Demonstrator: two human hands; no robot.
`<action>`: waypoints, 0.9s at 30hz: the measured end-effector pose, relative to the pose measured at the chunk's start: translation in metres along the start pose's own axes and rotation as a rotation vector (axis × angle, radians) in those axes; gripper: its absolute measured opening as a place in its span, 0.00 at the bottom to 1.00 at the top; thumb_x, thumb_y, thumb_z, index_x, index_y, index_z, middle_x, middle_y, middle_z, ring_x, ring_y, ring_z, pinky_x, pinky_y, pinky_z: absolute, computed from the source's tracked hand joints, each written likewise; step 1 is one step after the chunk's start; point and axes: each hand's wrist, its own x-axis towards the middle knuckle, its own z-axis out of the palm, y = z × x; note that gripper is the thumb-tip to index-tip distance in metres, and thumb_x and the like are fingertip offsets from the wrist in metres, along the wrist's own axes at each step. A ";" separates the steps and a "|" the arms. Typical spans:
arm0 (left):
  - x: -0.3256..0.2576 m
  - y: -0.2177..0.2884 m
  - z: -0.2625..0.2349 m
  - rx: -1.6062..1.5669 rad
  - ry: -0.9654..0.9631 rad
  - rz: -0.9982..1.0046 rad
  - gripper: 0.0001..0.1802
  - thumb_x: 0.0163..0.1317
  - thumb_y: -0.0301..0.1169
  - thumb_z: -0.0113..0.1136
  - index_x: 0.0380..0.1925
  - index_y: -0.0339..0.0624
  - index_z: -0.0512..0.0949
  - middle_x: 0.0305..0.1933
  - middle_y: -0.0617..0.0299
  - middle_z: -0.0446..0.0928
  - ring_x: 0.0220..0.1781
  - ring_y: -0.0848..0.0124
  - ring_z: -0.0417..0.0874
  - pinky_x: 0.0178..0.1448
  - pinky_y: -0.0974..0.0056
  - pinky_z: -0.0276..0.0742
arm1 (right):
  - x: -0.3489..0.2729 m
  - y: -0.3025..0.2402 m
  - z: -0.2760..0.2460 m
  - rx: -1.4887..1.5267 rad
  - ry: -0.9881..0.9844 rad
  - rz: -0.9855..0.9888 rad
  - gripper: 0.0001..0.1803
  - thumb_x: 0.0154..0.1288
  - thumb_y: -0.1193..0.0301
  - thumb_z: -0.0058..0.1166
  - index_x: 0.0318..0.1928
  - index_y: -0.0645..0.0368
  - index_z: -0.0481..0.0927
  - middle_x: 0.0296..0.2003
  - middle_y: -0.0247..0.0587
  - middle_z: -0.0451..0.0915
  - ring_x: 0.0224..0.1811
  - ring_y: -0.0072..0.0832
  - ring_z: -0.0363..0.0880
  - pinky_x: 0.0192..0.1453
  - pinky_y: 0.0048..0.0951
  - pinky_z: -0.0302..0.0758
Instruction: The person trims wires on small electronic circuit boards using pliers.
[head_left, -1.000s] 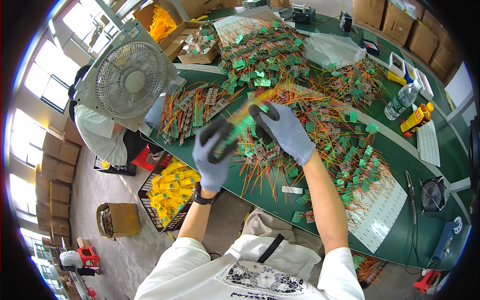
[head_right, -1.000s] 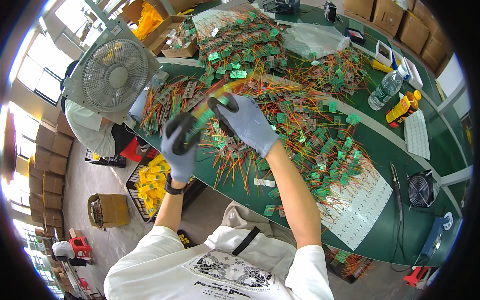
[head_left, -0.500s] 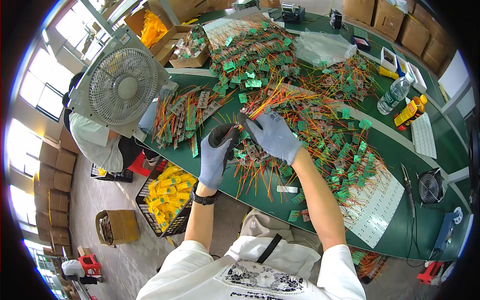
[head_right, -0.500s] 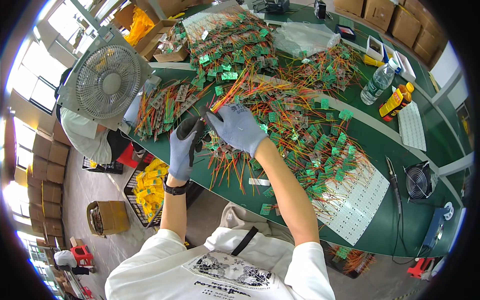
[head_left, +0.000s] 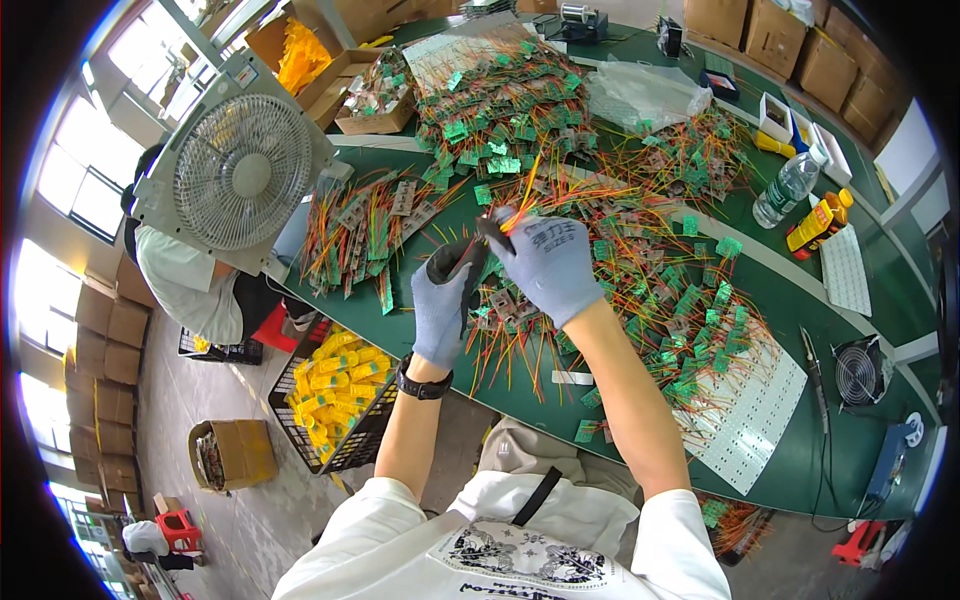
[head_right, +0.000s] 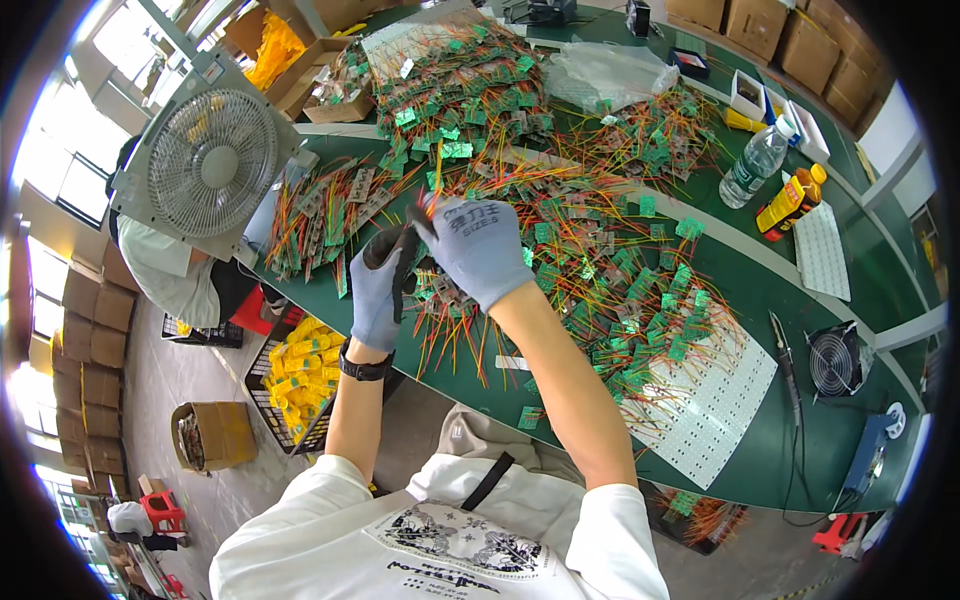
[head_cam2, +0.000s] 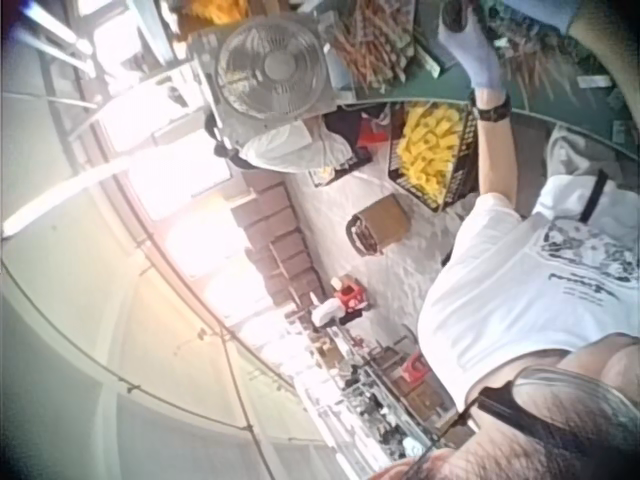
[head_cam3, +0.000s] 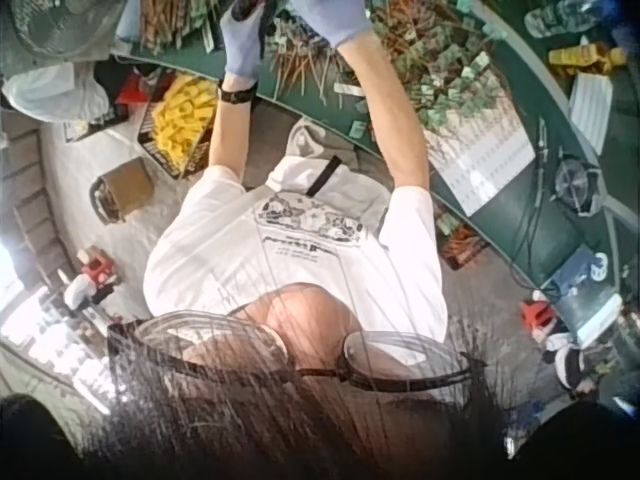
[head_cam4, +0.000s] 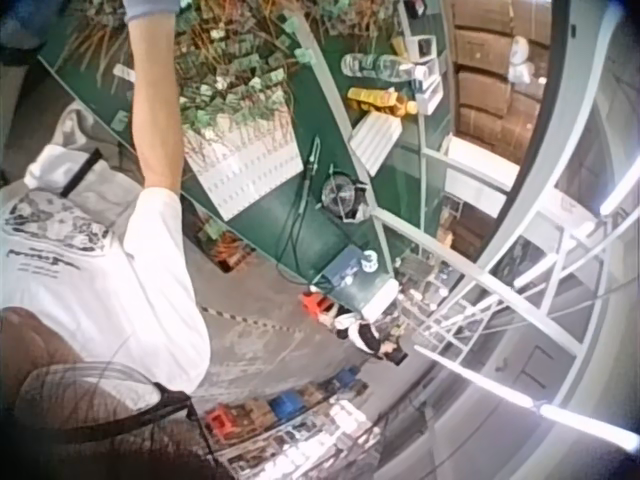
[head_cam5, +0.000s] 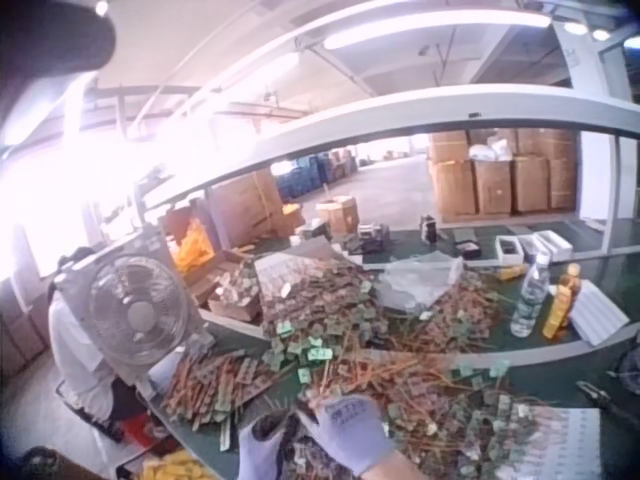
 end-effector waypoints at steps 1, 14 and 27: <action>-0.003 0.006 0.002 -0.031 0.001 -0.081 0.15 0.67 0.24 0.56 0.52 0.32 0.77 0.44 0.62 0.81 0.38 0.78 0.82 0.33 0.76 0.73 | 0.004 -0.004 -0.012 0.008 -0.082 0.153 0.21 0.63 0.51 0.58 0.42 0.57 0.79 0.24 0.39 0.81 0.26 0.37 0.82 0.28 0.36 0.74; 0.008 -0.015 0.014 -0.217 -0.038 -0.029 0.14 0.70 0.32 0.58 0.50 0.36 0.78 0.42 0.67 0.78 0.37 0.79 0.79 0.36 0.72 0.75 | -0.004 0.021 0.007 0.354 -0.074 0.207 0.26 0.63 0.45 0.54 0.35 0.58 0.80 0.25 0.50 0.81 0.30 0.43 0.83 0.33 0.43 0.76; 0.018 -0.018 0.017 -0.065 0.070 0.043 0.14 0.63 0.21 0.61 0.49 0.34 0.81 0.35 0.68 0.82 0.29 0.85 0.74 0.30 0.78 0.67 | 0.000 0.010 -0.002 -0.028 -0.002 -0.010 0.16 0.66 0.55 0.54 0.37 0.55 0.79 0.24 0.39 0.80 0.25 0.37 0.81 0.28 0.39 0.72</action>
